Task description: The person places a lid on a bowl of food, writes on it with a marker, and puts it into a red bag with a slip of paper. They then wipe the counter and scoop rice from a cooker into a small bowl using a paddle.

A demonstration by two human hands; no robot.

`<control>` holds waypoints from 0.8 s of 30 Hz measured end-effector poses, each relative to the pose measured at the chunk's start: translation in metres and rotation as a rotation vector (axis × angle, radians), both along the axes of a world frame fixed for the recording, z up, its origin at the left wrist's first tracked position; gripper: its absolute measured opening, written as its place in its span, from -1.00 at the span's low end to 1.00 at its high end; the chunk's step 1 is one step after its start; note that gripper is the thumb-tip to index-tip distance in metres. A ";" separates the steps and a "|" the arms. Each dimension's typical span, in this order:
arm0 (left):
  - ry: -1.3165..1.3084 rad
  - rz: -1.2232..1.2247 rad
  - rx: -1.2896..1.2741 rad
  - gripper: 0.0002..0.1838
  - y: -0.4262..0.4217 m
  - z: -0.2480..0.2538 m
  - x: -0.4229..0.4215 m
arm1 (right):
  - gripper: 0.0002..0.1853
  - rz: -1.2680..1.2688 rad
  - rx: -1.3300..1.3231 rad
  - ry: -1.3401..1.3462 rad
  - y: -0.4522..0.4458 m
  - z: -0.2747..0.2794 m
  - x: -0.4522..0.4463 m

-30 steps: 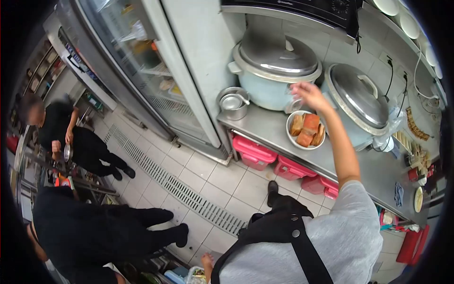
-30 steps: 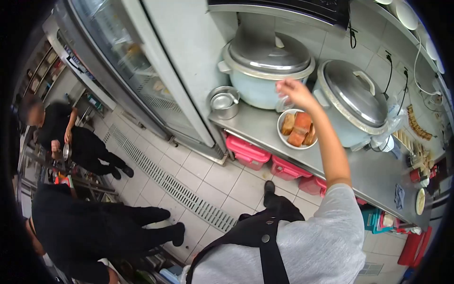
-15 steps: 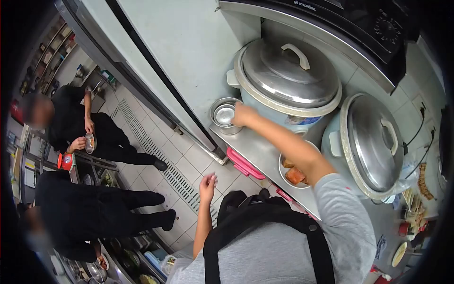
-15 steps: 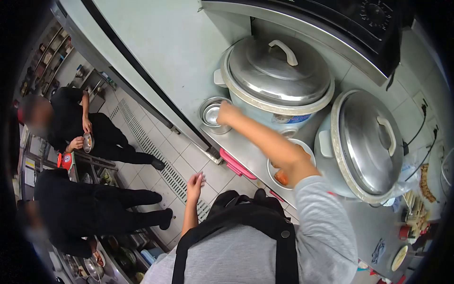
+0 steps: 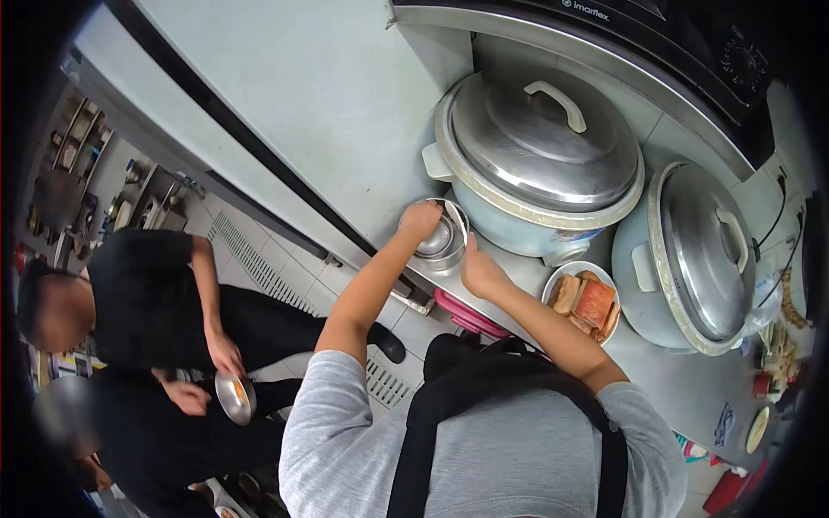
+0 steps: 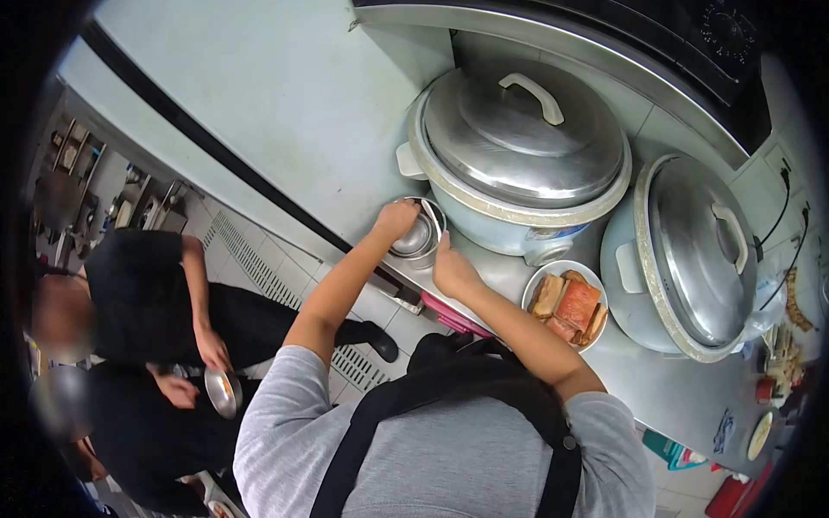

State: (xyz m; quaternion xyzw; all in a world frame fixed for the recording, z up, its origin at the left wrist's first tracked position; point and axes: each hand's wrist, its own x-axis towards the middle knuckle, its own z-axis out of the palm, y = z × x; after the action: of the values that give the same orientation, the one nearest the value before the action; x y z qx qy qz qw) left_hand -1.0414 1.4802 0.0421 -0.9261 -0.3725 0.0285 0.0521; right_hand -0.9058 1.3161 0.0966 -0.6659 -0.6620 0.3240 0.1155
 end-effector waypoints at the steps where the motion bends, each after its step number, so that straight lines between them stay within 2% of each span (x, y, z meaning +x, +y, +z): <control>1: 0.001 -0.010 -0.005 -0.74 0.002 0.005 0.002 | -0.34 -0.028 0.038 0.031 -0.004 0.008 0.000; 3: 0.043 0.008 -0.095 -0.76 0.003 0.022 0.005 | -0.34 -0.061 0.071 0.062 -0.007 0.008 -0.002; 5: -0.025 -0.018 -0.118 -0.76 0.016 0.013 -0.001 | -0.32 -0.095 0.148 0.105 -0.006 0.004 -0.002; 6: -0.092 -0.037 -0.139 -0.76 0.021 0.009 -0.005 | -0.32 -0.098 0.145 0.103 -0.005 0.002 -0.003; 12: -0.060 0.059 -0.355 -0.71 0.019 0.025 -0.021 | -0.34 -0.095 0.140 0.106 -0.002 -0.007 -0.014; 21: -0.207 0.068 -0.311 -0.66 0.023 0.011 -0.035 | -0.37 -0.122 0.302 0.220 -0.003 -0.019 -0.020; 24: -0.234 0.109 -0.321 -0.66 0.013 0.031 -0.032 | -0.38 -0.126 0.315 0.243 -0.006 -0.016 -0.018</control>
State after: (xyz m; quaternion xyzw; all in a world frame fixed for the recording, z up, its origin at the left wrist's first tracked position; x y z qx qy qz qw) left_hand -1.0737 1.4931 0.0728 -0.8980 -0.4162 -0.0176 -0.1417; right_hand -0.9242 1.3097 0.0801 -0.6357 -0.6429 0.2864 0.3171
